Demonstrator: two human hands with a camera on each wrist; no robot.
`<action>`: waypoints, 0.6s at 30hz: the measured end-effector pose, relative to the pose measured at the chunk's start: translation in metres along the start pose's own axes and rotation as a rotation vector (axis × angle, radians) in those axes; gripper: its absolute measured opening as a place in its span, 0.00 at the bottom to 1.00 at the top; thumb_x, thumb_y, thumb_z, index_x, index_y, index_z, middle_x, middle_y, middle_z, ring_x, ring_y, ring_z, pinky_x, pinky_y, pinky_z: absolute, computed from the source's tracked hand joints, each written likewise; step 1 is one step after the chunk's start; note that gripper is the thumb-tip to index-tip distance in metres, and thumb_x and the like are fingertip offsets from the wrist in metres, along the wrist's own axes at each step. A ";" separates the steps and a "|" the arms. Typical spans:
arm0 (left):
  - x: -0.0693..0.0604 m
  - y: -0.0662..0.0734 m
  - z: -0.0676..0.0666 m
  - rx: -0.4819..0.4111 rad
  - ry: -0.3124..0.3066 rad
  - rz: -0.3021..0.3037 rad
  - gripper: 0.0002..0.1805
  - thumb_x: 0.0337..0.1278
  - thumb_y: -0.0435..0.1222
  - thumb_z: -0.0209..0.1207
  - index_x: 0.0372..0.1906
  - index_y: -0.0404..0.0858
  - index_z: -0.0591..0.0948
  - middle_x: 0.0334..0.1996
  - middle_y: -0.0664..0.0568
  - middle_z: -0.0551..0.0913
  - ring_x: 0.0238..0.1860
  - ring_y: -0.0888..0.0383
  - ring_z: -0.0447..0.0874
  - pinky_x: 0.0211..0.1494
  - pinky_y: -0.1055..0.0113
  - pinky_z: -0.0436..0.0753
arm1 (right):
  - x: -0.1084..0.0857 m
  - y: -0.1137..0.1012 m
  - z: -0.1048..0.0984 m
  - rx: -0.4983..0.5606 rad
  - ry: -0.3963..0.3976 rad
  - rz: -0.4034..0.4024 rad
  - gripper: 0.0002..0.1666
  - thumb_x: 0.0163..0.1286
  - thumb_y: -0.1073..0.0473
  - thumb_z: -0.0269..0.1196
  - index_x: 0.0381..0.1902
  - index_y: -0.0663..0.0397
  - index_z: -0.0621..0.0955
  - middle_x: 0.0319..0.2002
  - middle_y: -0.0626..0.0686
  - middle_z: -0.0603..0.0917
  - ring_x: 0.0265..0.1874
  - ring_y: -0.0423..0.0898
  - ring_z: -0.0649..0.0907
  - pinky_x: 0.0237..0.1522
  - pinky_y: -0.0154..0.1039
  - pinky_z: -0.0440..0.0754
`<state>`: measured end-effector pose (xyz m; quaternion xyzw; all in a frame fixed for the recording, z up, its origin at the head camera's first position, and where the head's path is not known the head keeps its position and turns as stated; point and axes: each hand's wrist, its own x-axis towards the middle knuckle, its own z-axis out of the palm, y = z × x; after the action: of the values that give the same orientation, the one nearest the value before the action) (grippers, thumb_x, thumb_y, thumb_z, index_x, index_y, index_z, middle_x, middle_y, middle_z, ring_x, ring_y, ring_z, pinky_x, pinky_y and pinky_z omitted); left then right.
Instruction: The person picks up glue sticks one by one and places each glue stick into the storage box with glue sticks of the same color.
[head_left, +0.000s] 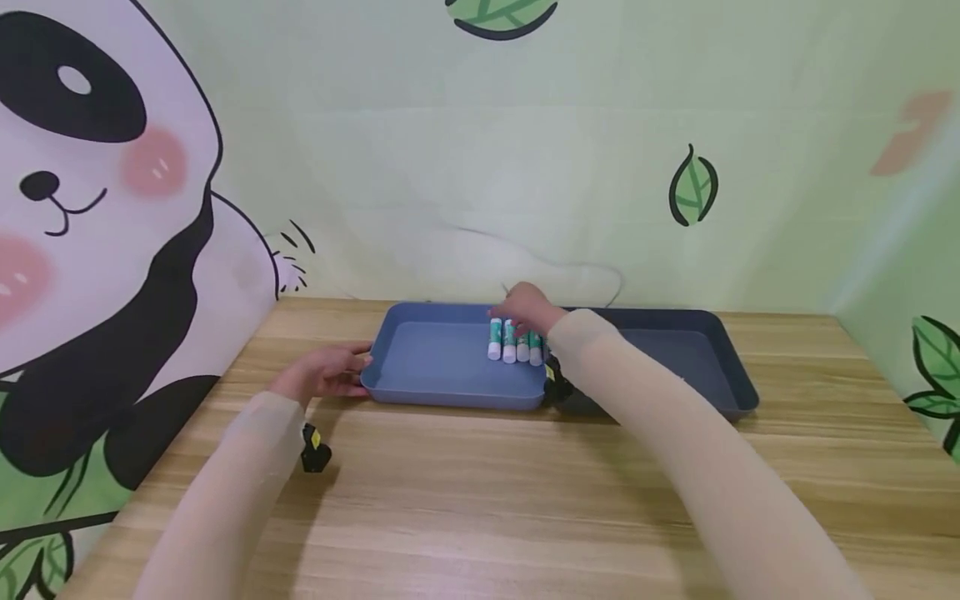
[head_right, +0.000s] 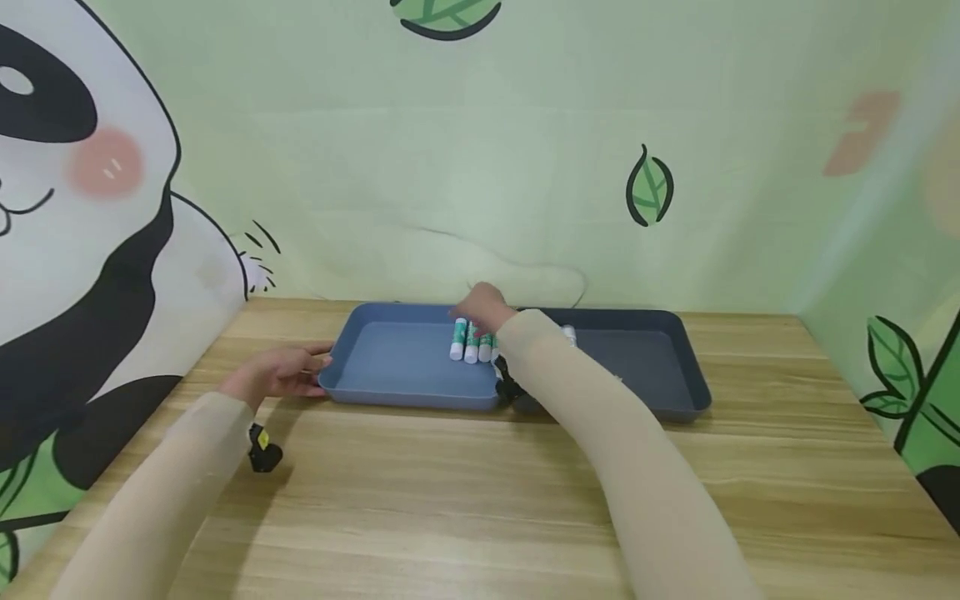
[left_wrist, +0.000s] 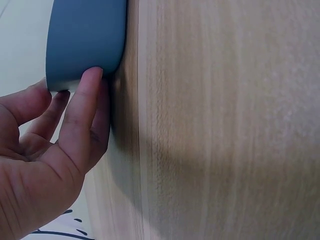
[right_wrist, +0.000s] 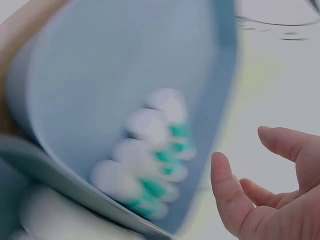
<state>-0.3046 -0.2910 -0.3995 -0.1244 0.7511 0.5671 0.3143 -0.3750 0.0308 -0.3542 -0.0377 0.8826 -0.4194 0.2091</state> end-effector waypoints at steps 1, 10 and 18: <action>0.000 0.001 0.000 0.003 0.000 0.001 0.36 0.82 0.35 0.42 0.84 0.43 0.41 0.71 0.35 0.60 0.56 0.53 0.73 0.52 0.69 0.88 | -0.005 -0.005 -0.009 0.057 -0.013 -0.005 0.33 0.75 0.58 0.61 0.71 0.69 0.67 0.70 0.64 0.71 0.64 0.59 0.79 0.62 0.49 0.85; -0.004 0.007 -0.002 0.020 0.012 0.000 0.36 0.82 0.35 0.43 0.84 0.43 0.41 0.70 0.36 0.61 0.54 0.53 0.74 0.51 0.70 0.88 | -0.077 -0.040 -0.076 0.068 -0.004 -0.173 0.25 0.81 0.54 0.55 0.69 0.61 0.72 0.67 0.61 0.75 0.59 0.56 0.79 0.61 0.48 0.86; 0.000 0.001 0.002 0.022 -0.015 0.007 0.37 0.82 0.35 0.42 0.84 0.42 0.39 0.67 0.38 0.63 0.54 0.55 0.73 0.52 0.70 0.88 | -0.147 -0.027 -0.097 0.031 0.046 -0.282 0.24 0.80 0.54 0.56 0.67 0.59 0.74 0.60 0.60 0.78 0.52 0.50 0.80 0.50 0.37 0.89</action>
<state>-0.3045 -0.2887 -0.3986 -0.1142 0.7553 0.5609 0.3192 -0.2829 0.1195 -0.2296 -0.1486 0.8666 -0.4588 0.1283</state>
